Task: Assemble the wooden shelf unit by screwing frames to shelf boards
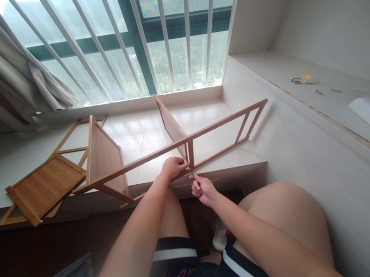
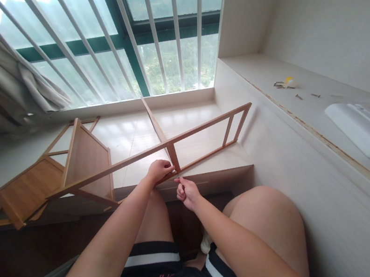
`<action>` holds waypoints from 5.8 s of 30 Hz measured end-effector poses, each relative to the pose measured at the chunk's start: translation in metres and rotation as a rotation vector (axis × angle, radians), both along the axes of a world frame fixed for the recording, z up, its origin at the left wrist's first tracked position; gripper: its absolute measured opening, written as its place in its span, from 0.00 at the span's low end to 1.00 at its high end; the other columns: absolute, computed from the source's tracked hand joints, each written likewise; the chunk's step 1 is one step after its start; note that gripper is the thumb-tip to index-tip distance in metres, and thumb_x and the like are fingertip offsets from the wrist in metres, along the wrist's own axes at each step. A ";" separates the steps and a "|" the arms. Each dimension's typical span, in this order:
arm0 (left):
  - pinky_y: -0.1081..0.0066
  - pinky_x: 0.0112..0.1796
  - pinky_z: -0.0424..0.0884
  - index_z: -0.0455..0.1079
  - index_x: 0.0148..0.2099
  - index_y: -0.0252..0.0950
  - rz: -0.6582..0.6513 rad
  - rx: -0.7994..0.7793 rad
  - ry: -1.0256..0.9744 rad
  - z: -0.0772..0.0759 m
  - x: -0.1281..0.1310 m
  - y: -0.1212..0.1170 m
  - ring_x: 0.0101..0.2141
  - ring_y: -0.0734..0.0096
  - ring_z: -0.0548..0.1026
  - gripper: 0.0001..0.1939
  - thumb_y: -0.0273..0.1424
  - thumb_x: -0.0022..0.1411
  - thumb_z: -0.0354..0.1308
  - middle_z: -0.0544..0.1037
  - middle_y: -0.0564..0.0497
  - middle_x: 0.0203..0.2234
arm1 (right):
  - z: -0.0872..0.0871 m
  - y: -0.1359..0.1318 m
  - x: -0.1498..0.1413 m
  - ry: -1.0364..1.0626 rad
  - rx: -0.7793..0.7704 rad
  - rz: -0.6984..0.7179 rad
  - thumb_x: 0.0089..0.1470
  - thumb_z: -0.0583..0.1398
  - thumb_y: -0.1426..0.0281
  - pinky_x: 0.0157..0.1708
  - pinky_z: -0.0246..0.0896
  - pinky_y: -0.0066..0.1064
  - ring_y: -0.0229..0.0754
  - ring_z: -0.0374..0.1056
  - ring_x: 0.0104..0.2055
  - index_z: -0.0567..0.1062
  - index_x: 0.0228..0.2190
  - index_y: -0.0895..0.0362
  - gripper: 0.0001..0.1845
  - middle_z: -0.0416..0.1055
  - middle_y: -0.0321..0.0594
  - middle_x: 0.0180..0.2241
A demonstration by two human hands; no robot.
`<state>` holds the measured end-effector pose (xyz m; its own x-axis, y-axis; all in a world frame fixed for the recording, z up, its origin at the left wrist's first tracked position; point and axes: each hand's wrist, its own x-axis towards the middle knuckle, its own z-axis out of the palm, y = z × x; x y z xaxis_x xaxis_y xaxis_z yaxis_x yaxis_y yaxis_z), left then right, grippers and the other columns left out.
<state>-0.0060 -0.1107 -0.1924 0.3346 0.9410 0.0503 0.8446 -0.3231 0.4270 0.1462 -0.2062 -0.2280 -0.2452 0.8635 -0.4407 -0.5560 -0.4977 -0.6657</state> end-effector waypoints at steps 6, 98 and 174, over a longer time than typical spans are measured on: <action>0.70 0.25 0.48 0.71 0.22 0.36 0.011 -0.008 -0.012 0.000 0.000 -0.001 0.20 0.75 0.58 0.25 0.52 0.54 0.50 0.71 0.51 0.17 | 0.009 0.000 0.006 0.147 -0.051 0.072 0.61 0.53 0.61 0.14 0.33 0.24 0.31 0.39 0.12 0.69 0.31 0.58 0.14 0.51 0.25 0.08; 0.69 0.26 0.49 0.72 0.23 0.36 0.029 -0.029 -0.030 0.003 0.002 -0.002 0.21 0.73 0.61 0.25 0.52 0.55 0.51 0.72 0.50 0.19 | 0.002 0.004 0.009 -1.345 0.479 0.029 0.61 0.50 0.62 0.31 0.52 0.30 0.46 0.69 0.31 0.79 0.31 0.55 0.19 0.76 0.46 0.27; 0.69 0.26 0.49 0.72 0.23 0.37 0.043 -0.036 -0.028 0.004 0.002 -0.003 0.22 0.73 0.61 0.26 0.53 0.55 0.50 0.72 0.50 0.18 | 0.013 0.001 0.006 -1.364 0.439 0.079 0.61 0.50 0.60 0.29 0.56 0.29 0.44 0.69 0.27 0.78 0.31 0.56 0.21 0.74 0.44 0.23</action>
